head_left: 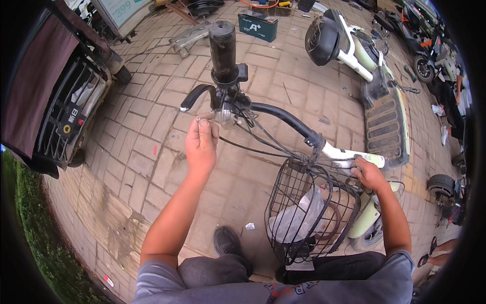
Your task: The person repairs an electric scooter by tightening bolts on the handlebar stem, adjusting cables near the basket, and working on the rear wheel area. They use a wrench, screwdriver, and pliers to secure components and manipulate small parts.
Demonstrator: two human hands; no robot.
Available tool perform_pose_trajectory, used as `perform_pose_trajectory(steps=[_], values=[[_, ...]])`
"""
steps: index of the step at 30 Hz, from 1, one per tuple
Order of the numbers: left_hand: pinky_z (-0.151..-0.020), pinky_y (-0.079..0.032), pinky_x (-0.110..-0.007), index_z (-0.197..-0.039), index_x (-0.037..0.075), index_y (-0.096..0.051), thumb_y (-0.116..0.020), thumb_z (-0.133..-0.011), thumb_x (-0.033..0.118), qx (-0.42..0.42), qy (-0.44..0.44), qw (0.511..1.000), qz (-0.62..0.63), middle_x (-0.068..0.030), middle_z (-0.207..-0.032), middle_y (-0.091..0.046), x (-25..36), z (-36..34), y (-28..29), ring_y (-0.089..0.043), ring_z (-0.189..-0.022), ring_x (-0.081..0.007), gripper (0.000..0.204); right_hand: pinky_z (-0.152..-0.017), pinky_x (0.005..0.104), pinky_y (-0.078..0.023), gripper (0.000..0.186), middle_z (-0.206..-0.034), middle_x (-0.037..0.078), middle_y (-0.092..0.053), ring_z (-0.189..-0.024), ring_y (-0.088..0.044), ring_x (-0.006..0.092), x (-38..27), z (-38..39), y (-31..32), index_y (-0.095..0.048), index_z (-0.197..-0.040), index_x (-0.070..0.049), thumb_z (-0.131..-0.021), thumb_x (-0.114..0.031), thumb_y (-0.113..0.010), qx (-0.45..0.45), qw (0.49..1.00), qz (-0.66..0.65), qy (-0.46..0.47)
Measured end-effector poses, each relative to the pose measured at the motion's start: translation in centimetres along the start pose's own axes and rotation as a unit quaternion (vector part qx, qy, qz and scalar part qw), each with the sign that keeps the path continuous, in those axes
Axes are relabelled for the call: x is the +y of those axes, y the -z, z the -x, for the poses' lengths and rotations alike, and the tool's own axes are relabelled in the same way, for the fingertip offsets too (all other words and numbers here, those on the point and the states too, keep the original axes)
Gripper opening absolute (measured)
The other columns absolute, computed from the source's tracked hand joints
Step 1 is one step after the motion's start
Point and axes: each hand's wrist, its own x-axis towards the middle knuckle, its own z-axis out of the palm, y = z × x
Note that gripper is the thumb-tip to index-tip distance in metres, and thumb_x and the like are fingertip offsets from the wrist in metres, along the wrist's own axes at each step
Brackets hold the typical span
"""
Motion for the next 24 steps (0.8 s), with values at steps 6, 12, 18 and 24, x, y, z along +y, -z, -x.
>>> perform_pose_trajectory(steps=[6,12,18,24], values=[[-0.051,-0.029,-0.019,-0.128,0.001,-0.05,-0.042,-0.101,0.03,0.034,-0.005,0.992,-0.124,0.0038,-0.065,-0.041,3.7,-0.6,0.7,-0.034,-0.057,-0.0034,0.04,-0.059,0.0444,-0.045,0.023,-0.065,0.015,-0.057,-0.064,-0.058,0.0367,-6.8,-2.3,0.4,-0.056,-0.067,-0.002,-0.079,-0.019,-0.067,0.033,0.991,0.081,0.1],[-0.06,-0.041,-0.025,-0.141,0.0,-0.035,-0.041,-0.1,0.015,-0.027,-0.031,0.936,-0.35,-0.0014,-0.066,-0.043,3.8,0.1,-0.3,-0.042,-0.062,-0.0101,0.045,-0.06,0.0447,-0.046,0.02,-0.07,0.016,-0.061,-0.065,-0.059,0.0362,-8.1,-2.4,2.0,-0.06,-0.072,-0.002,-0.08,-0.019,-0.066,0.002,0.992,0.107,0.072],[-0.058,-0.043,-0.033,-0.137,0.002,-0.041,-0.046,-0.096,0.014,-0.019,-0.024,0.898,-0.439,-0.0123,-0.064,-0.052,5.1,-0.8,-0.8,-0.05,-0.058,-0.0198,0.044,-0.061,0.0454,-0.046,0.019,-0.07,0.017,-0.059,-0.067,-0.058,0.0377,-7.7,-1.4,2.0,-0.058,-0.073,-0.001,-0.081,-0.018,-0.064,-0.017,0.994,0.086,0.061],[-0.063,-0.044,-0.041,-0.127,0.001,-0.05,-0.05,-0.091,0.015,-0.071,-0.006,0.824,-0.562,-0.0252,-0.069,-0.056,8.3,-0.9,-1.4,-0.056,-0.065,-0.0376,0.039,-0.063,0.0456,-0.045,0.017,-0.072,0.018,-0.057,-0.069,-0.056,0.0397,-6.8,-0.8,1.6,-0.057,-0.075,-0.001,-0.081,-0.015,-0.062,-0.019,0.995,0.07,0.068]])
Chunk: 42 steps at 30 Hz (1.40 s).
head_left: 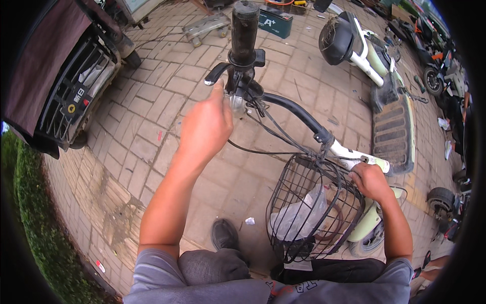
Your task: The person repairs an electric scooter by tightening bolts on the handlebar stem, adjusting cables near the basket, and working on the rear wheel area. They use a wrench, screwdriver, and pliers to secure components and manipulate small parts.
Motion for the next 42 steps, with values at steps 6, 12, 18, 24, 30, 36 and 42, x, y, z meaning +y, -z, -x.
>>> perform_pose_trajectory(steps=[6,12,18,24,30,36,42], values=[[-0.065,-0.048,-0.05,-0.121,-0.008,-0.05,-0.048,-0.087,0.016,-0.045,-0.051,0.998,0.012,-0.027,-0.075,-0.062,-0.6,-0.3,1.0,-0.061,-0.071,-0.0425,0.042,-0.064,0.0458,-0.045,0.017,-0.073,0.019,-0.058,-0.071,-0.057,0.0398,-0.1,0.1,0.3,-0.058,-0.075,-0.001,-0.082,-0.016,-0.061,-0.009,1.0,-0.021,-0.012],[-0.066,-0.046,-0.051,-0.111,-0.006,-0.054,-0.046,-0.09,0.017,-0.087,-0.044,0.995,0.013,-0.027,-0.076,-0.061,-0.4,-0.3,1.4,-0.06,-0.074,-0.0439,0.032,-0.064,0.0457,-0.045,0.019,-0.073,0.019,-0.059,-0.071,-0.057,0.0405,-0.2,-0.1,0.2,-0.059,-0.075,-0.001,-0.082,-0.018,-0.062,-0.016,0.999,-0.02,-0.022],[-0.053,-0.04,-0.04,-0.093,-0.004,-0.057,-0.046,-0.096,0.022,0.005,0.012,0.97,0.241,-0.0138,-0.059,-0.053,-1.1,1.8,-2.2,-0.051,-0.054,-0.0256,0.028,-0.063,0.0451,-0.045,0.021,-0.073,0.019,-0.058,-0.07,-0.056,0.0408,0.2,0.7,0.0,-0.059,-0.074,-0.001,-0.081,-0.02,-0.064,0.006,0.999,-0.03,-0.042],[-0.045,-0.022,-0.022,-0.086,0.002,-0.06,-0.046,-0.098,0.031,-0.005,0.071,0.847,0.526,0.0064,-0.057,-0.037,-3.0,1.2,-5.0,-0.028,-0.052,-0.0033,0.035,-0.063,0.0445,-0.044,0.023,-0.073,0.019,-0.057,-0.071,-0.055,0.041,0.6,1.1,-0.1,-0.058,-0.076,0.0,-0.082,-0.021,-0.065,0.035,0.996,-0.056,-0.054],[-0.047,-0.022,-0.021,-0.085,0.003,-0.061,-0.044,-0.099,0.035,-0.073,0.067,0.801,0.591,0.0061,-0.06,-0.037,-4.3,1.3,-5.7,-0.027,-0.053,-0.0032,0.039,-0.07,0.0423,-0.045,0.025,-0.079,0.019,-0.057,-0.079,-0.056,0.0377,5.3,0.9,-0.8,-0.061,-0.084,0.0,-0.082,-0.025,-0.067,-0.026,0.99,-0.086,-0.111],[-0.045,-0.022,-0.02,-0.083,0.004,-0.06,-0.042,-0.098,0.043,-0.072,0.018,0.836,0.544,0.0042,-0.061,-0.041,-5.9,2.1,-7.8,-0.027,-0.05,-0.004,0.046,-0.093,0.04,-0.042,0.062,-0.115,0.02,-0.057,-0.107,-0.055,0.0358,-4.1,-4.2,8.7,-0.052,-0.125,-0.002,-0.073,-0.03,-0.074,0.09,0.989,-0.119,-0.005],[-0.045,-0.02,-0.021,-0.073,0.006,-0.059,-0.038,-0.097,0.05,-0.081,0.056,0.851,0.515,0.0047,-0.056,-0.038,-5.9,1.5,-6.2,-0.026,-0.048,-0.0051,0.055,-0.104,0.0385,-0.034,0.089,-0.14,0.016,-0.034,-0.124,-0.042,0.0348,-20.1,-17.9,12.4,-0.027,-0.141,-0.002,-0.074,-0.031,-0.077,0.356,0.901,-0.131,0.209]])
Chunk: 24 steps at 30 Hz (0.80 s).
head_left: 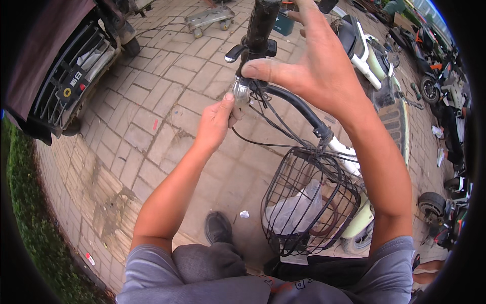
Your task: The person repairs an electric scooter by tightening bolts on the handlebar stem, adjusting cables near the basket, and working on the rear wheel area. They use a wrench, screwdriver, and pliers to secure components and manipulate small parts.
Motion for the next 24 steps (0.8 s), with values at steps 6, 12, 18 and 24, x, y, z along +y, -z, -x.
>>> perform_pose_trajectory(steps=[6,12,18,24], values=[[-0.044,-0.016,-0.022,-0.071,0.007,-0.057,-0.042,-0.094,0.053,-0.046,0.102,0.99,0.084,0.0058,-0.058,-0.036,1.0,-0.4,-0.6,-0.023,-0.049,-0.0049,0.054,-0.067,0.0332,-0.052,0.064,-0.079,0.014,-0.066,-0.072,-0.065,0.0252,0.3,-3.2,-3.0,-0.049,-0.121,0.003,-0.071,-0.022,-0.08,0.115,0.992,-0.031,-0.033],[-0.046,-0.02,-0.023,-0.071,0.006,-0.059,-0.048,-0.093,0.051,-0.003,0.086,0.994,0.071,0.0063,-0.058,-0.038,-0.8,-2.4,-0.5,-0.026,-0.05,-0.0046,0.051,-0.071,0.034,-0.052,0.071,-0.086,0.015,-0.066,-0.077,-0.066,0.0251,0.6,-3.7,-3.3,-0.05,-0.12,0.002,-0.066,-0.028,-0.084,0.092,0.993,-0.059,-0.043],[-0.048,-0.024,-0.024,-0.071,0.003,-0.06,-0.05,-0.094,0.045,0.017,0.041,0.997,0.062,0.0054,-0.057,-0.04,-2.2,-3.6,-1.3,-0.031,-0.052,-0.0054,0.049,-0.091,0.0403,-0.045,0.102,-0.109,0.027,-0.054,-0.104,-0.055,0.0369,-0.8,-2.6,-2.9,-0.027,-0.138,0.004,-0.059,-0.025,-0.084,0.044,0.999,0.011,0.004],[-0.049,-0.026,-0.024,-0.071,0.003,-0.061,-0.052,-0.093,0.046,0.029,-0.007,0.998,0.049,0.0049,-0.057,-0.043,-3.7,-4.6,-1.2,-0.034,-0.052,-0.0054,0.05,-0.1,0.0419,-0.038,0.115,-0.121,0.029,-0.044,-0.115,-0.044,0.0418,-2.4,-1.9,-2.3,-0.012,-0.145,0.001,-0.058,-0.023,-0.083,-0.022,1.0,-0.017,-0.013]])
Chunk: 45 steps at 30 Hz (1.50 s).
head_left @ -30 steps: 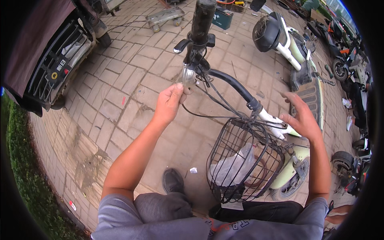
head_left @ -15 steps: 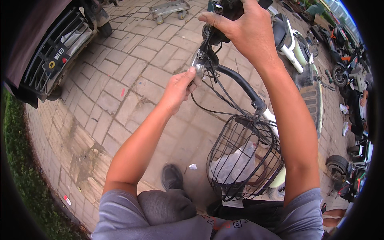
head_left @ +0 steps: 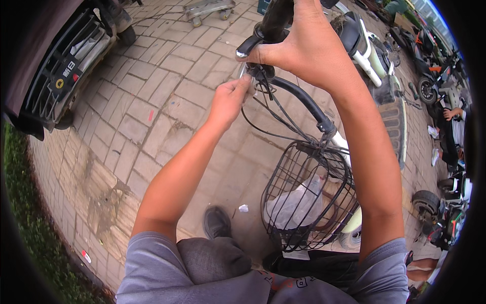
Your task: The person repairs an electric scooter by tightening bolts on the handlebar stem, adjusting cables near the basket, and working on the rear wheel area. They use a wrench, screwdriver, and pliers to secure components and manipulate small parts.
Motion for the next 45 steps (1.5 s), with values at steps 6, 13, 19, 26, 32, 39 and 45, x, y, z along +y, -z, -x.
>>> perform_pose_trajectory(steps=[6,13,19,26,32,39,45], values=[[-0.049,-0.032,-0.023,-0.072,0.003,-0.062,-0.054,-0.093,0.046,0.015,-0.018,1.0,-0.021,0.004,-0.059,-0.047,-0.1,-0.1,0.0,-0.039,-0.054,-0.0058,0.049,-0.103,0.0407,-0.037,0.111,-0.132,0.028,-0.041,-0.123,-0.043,0.0369,2.7,-0.1,0.4,-0.013,-0.145,0.003,-0.063,-0.021,-0.084,-0.02,0.998,-0.034,0.058],[-0.055,-0.04,-0.024,-0.076,0.002,-0.064,-0.055,-0.093,0.045,0.012,-0.027,0.999,-0.031,0.0008,-0.064,-0.055,-0.6,-1.5,0.4,-0.046,-0.059,-0.0074,0.047,-0.101,0.0384,-0.04,0.101,-0.129,0.024,-0.049,-0.119,-0.051,0.0323,5.8,2.6,-1.5,-0.019,-0.143,0.007,-0.069,-0.021,-0.083,0.033,0.97,-0.239,-0.024],[-0.06,-0.039,-0.025,-0.077,0.0,-0.065,-0.054,-0.094,0.042,-0.011,-0.063,0.998,-0.011,-0.0005,-0.064,-0.055,-0.4,-0.7,0.1,-0.046,-0.059,-0.0095,0.046,-0.096,0.0371,-0.043,0.09,-0.119,0.022,-0.056,-0.113,-0.055,0.0296,4.0,4.7,-2.4,-0.033,-0.135,0.01,-0.069,-0.025,-0.082,0.069,0.997,0.042,-0.015],[-0.058,-0.039,-0.026,-0.076,-0.001,-0.064,-0.052,-0.096,0.035,-0.035,0.014,0.998,-0.045,-0.0029,-0.067,-0.058,0.6,-1.4,0.7,-0.047,-0.061,-0.0105,0.043,-0.093,0.0336,-0.044,0.114,-0.117,0.017,-0.053,-0.106,-0.053,0.0241,4.4,1.7,-4.0,-0.012,-0.142,0.008,-0.06,-0.02,-0.086,0.099,0.987,-0.127,0.02],[-0.056,-0.037,-0.026,-0.073,0.0,-0.064,-0.052,-0.096,0.036,-0.023,-0.017,0.999,-0.044,-0.0027,-0.064,-0.057,-0.3,-2.0,0.4,-0.045,-0.058,-0.0101,0.044,-0.077,0.0296,-0.051,0.1,-0.105,0.011,-0.053,-0.091,-0.057,0.0169,4.5,0.9,-4.4,-0.021,-0.138,0.005,-0.061,-0.011,-0.083,0.148,0.965,-0.218,0.008],[-0.06,-0.041,-0.027,-0.076,0.0,-0.064,-0.052,-0.096,0.035,-0.03,0.0,0.999,-0.041,-0.0021,-0.066,-0.057,-0.8,-1.9,1.2,-0.05,-0.062,-0.0108,0.041,-0.076,0.0274,-0.049,0.076,-0.1,0.006,-0.055,-0.087,-0.056,0.0126,4.2,-0.4,-4.2,-0.039,-0.125,0.001,-0.067,-0.017,-0.085,0.148,0.945,-0.285,-0.068],[-0.067,-0.045,-0.032,-0.085,0.0,-0.063,-0.053,-0.095,0.022,-0.042,-0.127,0.966,-0.223,-0.0075,-0.076,-0.061,-1.6,0.6,1.3,-0.055,-0.071,-0.0169,0.026,-0.085,0.0313,-0.045,0.113,-0.112,0.008,-0.048,-0.098,-0.051,0.0168,5.3,1.1,-4.9,-0.016,-0.143,0.002,-0.059,-0.014,-0.088,0.086,0.951,-0.297,0.015]])
